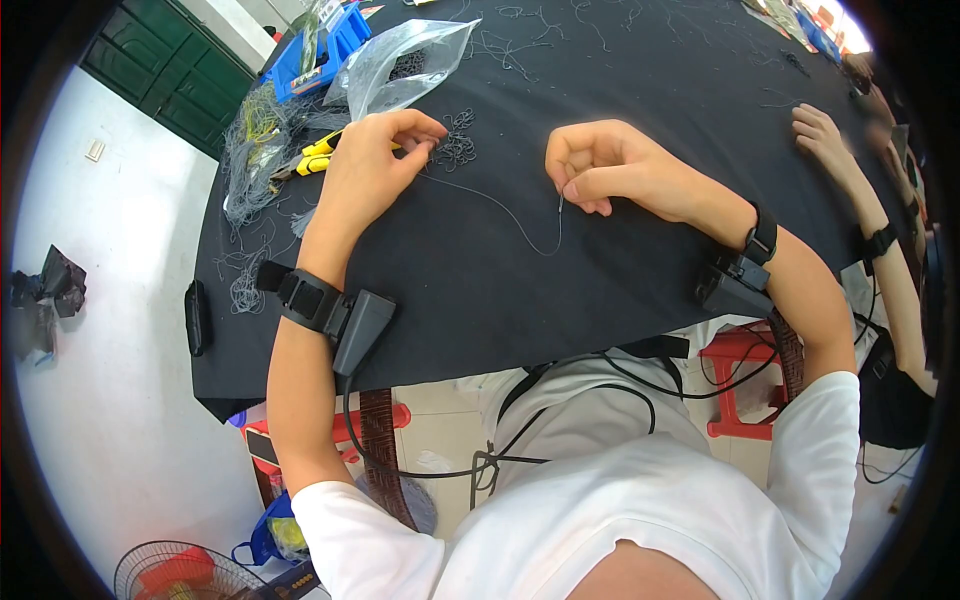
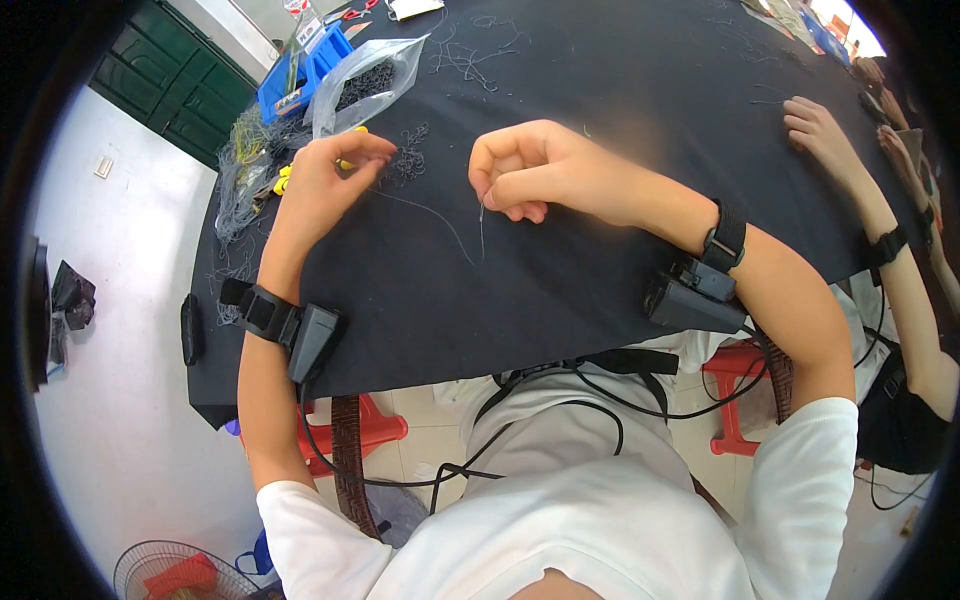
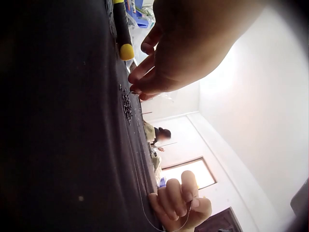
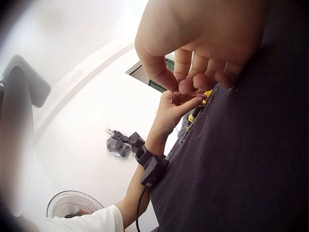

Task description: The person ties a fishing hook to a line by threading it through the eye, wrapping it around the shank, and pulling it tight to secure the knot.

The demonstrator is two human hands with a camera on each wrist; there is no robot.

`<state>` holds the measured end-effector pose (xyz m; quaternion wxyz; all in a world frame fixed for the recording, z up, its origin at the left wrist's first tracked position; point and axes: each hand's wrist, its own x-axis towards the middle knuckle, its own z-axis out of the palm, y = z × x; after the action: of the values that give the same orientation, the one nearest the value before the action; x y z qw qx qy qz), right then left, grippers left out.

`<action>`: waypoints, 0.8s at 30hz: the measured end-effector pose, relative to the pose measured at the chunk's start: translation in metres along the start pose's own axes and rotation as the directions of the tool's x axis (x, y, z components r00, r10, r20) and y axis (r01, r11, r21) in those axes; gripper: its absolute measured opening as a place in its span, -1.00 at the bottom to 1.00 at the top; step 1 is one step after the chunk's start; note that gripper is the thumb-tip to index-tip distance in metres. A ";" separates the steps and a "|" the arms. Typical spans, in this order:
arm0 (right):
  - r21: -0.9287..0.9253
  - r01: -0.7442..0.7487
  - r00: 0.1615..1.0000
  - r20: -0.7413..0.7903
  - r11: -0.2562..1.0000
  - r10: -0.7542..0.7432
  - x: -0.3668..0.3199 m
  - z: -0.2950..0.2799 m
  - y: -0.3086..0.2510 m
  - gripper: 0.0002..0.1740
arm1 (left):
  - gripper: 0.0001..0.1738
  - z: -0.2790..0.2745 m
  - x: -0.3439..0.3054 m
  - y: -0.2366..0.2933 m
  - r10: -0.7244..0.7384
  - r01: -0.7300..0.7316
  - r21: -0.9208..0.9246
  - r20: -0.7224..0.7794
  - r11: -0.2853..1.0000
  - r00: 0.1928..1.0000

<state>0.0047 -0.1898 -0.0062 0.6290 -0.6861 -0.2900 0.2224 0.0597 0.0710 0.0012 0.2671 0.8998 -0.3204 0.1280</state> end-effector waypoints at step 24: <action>0.014 0.057 0.952 -0.301 0.998 -0.050 0.002 -0.004 0.006 -0.85 | -0.70 0.025 -0.010 0.056 -0.198 0.272 -0.819 0.197 0.505 0.960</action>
<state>0.0093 -0.1914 -0.0114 0.6794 -0.6966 -0.2070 0.1019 0.0174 0.0259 -0.0011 0.6669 0.7005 -0.2272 -0.1136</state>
